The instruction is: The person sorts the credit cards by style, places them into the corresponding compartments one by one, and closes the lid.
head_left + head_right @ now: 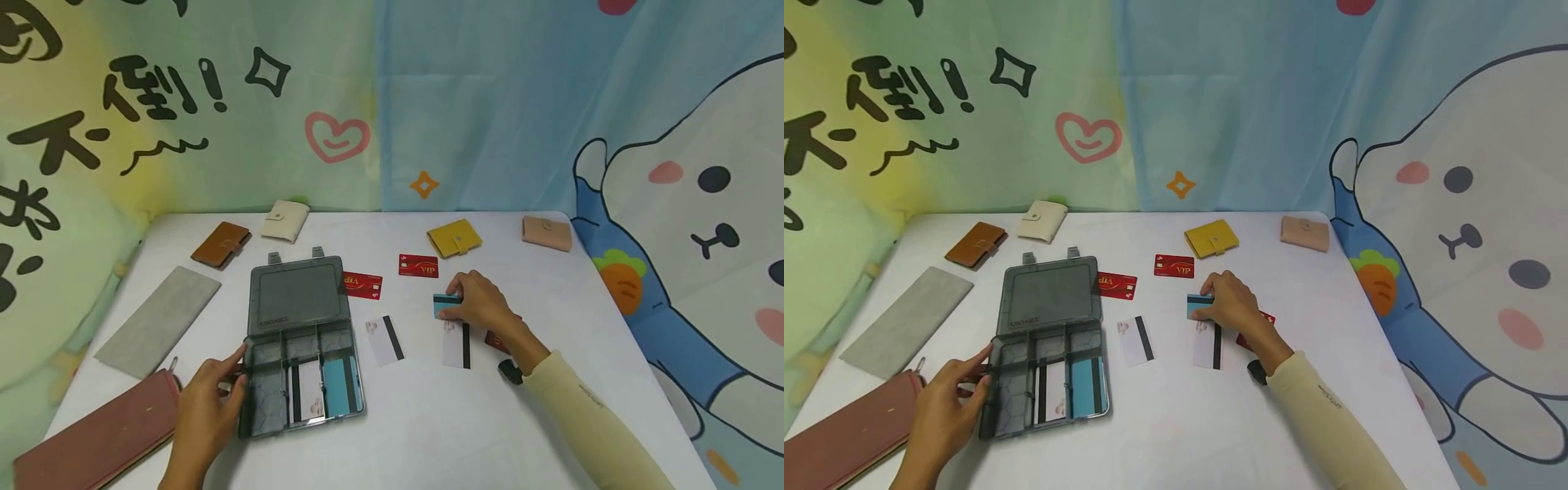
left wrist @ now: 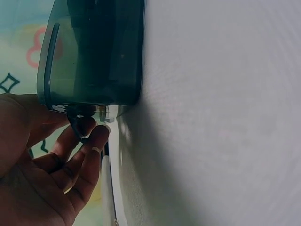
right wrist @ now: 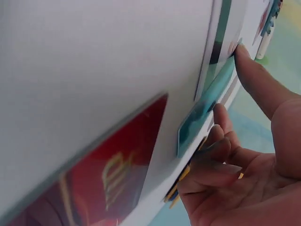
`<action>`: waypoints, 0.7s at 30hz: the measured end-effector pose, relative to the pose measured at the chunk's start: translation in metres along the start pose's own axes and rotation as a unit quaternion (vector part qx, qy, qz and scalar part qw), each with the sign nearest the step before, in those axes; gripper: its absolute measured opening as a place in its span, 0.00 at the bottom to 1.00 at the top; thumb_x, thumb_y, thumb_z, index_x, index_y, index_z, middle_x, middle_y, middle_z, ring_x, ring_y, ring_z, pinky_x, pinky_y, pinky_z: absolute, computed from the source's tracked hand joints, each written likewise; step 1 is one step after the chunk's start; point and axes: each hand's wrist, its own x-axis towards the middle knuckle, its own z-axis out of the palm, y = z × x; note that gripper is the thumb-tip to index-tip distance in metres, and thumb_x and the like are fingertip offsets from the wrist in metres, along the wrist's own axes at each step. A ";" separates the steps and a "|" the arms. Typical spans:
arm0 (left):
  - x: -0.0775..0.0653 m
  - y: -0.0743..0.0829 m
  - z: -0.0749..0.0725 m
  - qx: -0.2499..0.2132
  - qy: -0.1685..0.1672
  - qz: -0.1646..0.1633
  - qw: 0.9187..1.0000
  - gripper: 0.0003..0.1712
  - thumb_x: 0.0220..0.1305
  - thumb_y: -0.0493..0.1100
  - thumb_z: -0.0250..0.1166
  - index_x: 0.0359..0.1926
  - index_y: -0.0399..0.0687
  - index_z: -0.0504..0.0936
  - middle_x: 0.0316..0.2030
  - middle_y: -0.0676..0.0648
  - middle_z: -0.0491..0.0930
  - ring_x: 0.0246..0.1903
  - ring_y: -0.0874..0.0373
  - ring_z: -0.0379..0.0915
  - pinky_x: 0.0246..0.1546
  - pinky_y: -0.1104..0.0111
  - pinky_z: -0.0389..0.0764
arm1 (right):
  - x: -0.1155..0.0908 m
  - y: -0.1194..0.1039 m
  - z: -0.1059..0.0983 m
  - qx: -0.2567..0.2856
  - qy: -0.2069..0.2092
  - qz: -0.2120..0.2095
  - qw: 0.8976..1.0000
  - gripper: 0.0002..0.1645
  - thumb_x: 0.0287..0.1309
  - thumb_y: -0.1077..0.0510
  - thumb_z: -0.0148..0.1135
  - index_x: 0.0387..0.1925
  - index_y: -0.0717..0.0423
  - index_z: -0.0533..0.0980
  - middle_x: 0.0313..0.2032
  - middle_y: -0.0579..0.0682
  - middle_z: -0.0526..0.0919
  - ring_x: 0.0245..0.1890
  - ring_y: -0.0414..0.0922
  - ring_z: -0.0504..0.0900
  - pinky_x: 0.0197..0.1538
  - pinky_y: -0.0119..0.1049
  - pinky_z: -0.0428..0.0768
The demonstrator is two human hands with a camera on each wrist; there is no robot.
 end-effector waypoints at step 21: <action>0.000 0.000 0.001 -0.002 0.001 -0.005 1.000 0.31 0.53 0.28 0.71 0.61 0.48 0.82 0.32 0.46 0.80 0.32 0.54 0.79 0.29 0.63 0.84 | -0.027 -0.067 0.012 0.170 0.065 -0.110 0.977 0.20 0.67 0.55 0.62 0.58 0.36 0.74 0.33 0.44 0.76 0.28 0.46 0.72 0.26 0.30 0.73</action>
